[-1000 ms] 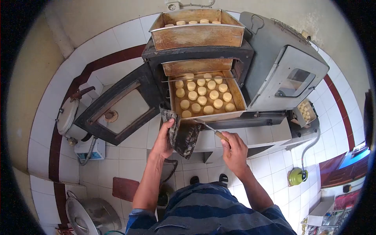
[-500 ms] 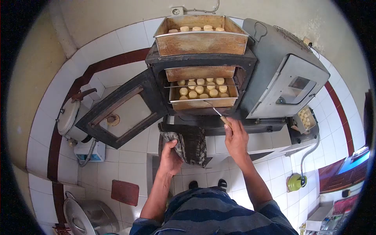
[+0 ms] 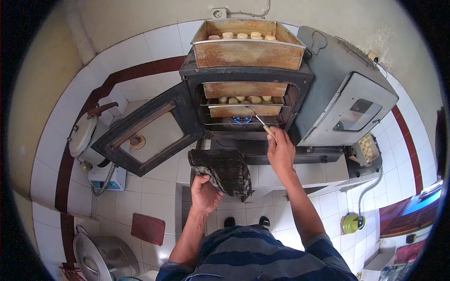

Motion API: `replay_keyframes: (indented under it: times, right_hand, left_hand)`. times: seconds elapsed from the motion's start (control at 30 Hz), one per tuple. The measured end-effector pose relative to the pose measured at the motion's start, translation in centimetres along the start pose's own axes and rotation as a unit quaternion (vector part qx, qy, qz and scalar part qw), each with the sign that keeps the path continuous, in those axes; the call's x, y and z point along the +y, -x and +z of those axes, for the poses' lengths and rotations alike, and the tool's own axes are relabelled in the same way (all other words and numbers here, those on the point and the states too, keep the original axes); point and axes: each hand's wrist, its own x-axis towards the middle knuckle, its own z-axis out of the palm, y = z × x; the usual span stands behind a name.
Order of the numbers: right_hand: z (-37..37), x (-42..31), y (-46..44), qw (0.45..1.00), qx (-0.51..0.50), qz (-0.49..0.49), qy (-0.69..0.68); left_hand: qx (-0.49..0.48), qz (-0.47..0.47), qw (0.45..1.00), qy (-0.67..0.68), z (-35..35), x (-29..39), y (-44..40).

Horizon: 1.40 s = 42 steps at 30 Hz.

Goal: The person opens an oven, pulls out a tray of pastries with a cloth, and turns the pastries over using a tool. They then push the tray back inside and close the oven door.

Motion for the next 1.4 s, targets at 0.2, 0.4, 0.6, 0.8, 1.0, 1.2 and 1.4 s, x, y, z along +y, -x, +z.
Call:
replay_keyframes:
  times: [0.2,0.4,0.6,0.8,1.0,1.2,1.4]
  right_hand:
    - [-0.5,-1.0,-0.4,0.999,-0.011,0.015,-0.035]
    - [-3.9,-2.1,-1.9,0.992,0.064,-0.084,0.075]
    - [-6.0,-2.8,-5.6,0.979,0.113,-0.146,0.084]
    - [-6.4,-3.5,-8.4,0.96,0.136,-0.194,0.149]
    - [-7.0,-4.5,-9.7,0.956,0.096,-0.21,0.183]
    - [-9.1,-5.8,-10.4,0.957,0.059,-0.219,0.18]
    - [-11.1,-6.4,-9.9,0.96,0.027,-0.213,0.18]
  left_hand:
    - [0.011,0.006,1.0,0.013,1.2,0.0,0.0]
    - [0.016,-0.013,0.999,0.039,2.3,0.1,-0.9]
    - [-0.028,0.016,0.998,0.056,4.0,-0.1,-2.7]
    - [-0.109,0.008,0.991,0.082,5.0,0.1,-3.8]
    - [-0.102,0.025,0.993,0.058,6.2,0.3,-4.5]
    - [-0.11,0.023,0.992,0.062,8.0,0.9,-5.1]
    - [-0.129,-0.005,0.989,0.07,8.4,1.4,-6.0]
